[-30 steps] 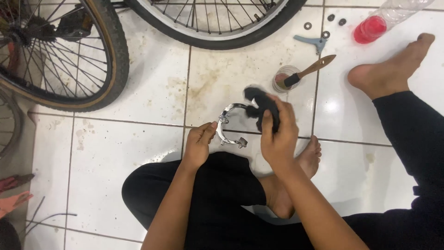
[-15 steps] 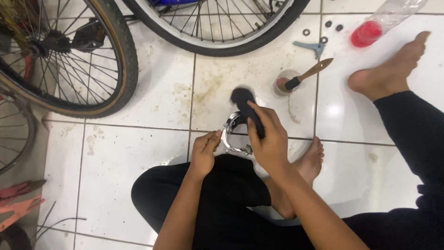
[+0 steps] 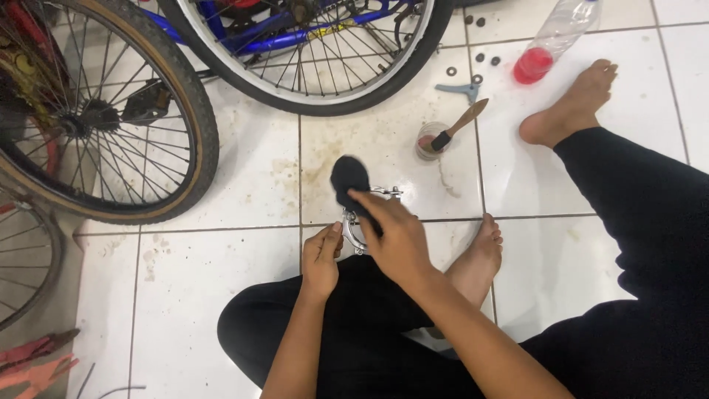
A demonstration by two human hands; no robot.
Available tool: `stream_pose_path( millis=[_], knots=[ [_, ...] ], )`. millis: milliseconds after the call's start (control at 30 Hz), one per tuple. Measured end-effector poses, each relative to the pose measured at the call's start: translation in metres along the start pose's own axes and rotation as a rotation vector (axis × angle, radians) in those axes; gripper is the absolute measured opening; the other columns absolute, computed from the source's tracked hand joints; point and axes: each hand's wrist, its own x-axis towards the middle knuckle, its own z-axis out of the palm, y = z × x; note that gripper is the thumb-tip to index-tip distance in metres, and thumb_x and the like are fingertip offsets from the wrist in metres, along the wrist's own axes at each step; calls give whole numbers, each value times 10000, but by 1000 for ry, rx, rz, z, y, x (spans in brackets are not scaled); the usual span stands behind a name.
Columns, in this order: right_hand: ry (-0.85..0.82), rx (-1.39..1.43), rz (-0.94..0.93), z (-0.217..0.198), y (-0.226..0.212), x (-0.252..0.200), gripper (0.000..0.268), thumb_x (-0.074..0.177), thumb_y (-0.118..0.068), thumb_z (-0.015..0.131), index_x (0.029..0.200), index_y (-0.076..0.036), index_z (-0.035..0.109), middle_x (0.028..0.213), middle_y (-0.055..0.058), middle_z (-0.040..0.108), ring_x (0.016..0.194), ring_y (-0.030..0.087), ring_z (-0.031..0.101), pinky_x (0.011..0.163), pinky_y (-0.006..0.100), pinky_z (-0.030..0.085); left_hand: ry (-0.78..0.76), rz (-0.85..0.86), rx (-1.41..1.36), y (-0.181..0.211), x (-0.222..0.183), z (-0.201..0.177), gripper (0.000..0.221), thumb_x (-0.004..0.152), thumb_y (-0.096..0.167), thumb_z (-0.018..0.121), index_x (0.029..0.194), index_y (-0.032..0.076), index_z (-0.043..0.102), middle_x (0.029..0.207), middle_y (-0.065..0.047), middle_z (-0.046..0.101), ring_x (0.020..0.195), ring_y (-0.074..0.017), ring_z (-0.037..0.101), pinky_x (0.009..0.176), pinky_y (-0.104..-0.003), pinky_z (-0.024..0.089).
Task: Cleaning and polishing a bicycle brake caliper using a cloth and a brush with cleaning solution.
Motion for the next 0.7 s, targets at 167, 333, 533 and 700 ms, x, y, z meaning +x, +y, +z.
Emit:
stream_pose_path(
  millis=[167, 333, 533, 700],
  knots=[
    [14, 99, 99, 10, -8, -15, 362, 903, -21, 676, 1252, -100, 729, 1060, 165, 782, 951, 364, 732, 821, 455, 577, 16, 6, 35, -7, -6, -11, 487, 1102, 249, 463, 634, 132, 531, 579, 19, 410, 622, -119, 356, 596, -265, 352],
    [210, 174, 154, 6, -21, -7, 291, 978, -27, 608, 1252, -37, 706, 1064, 226, 764, 976, 412, 721, 837, 472, 577, -22, 40, 18, -6, -2, -8, 483, 1100, 227, 465, 630, 134, 528, 571, 15, 401, 627, -117, 346, 593, -261, 342],
    [162, -63, 16, 31, -16, -11, 368, 915, -27, 684, 1260, -146, 728, 1075, 122, 768, 1006, 317, 726, 837, 436, 586, 22, 16, -33, -11, 1, -18, 459, 1093, 231, 473, 643, 142, 490, 587, 18, 386, 632, -123, 352, 588, -269, 342],
    [29, 250, 230, 40, -27, 6, 308, 949, -66, 657, 1248, -46, 727, 1101, 193, 774, 1062, 363, 724, 909, 448, 574, 107, -7, -80, -2, 4, -28, 454, 1099, 226, 457, 650, 159, 478, 611, 42, 366, 645, -112, 326, 601, -255, 319]
  ],
)
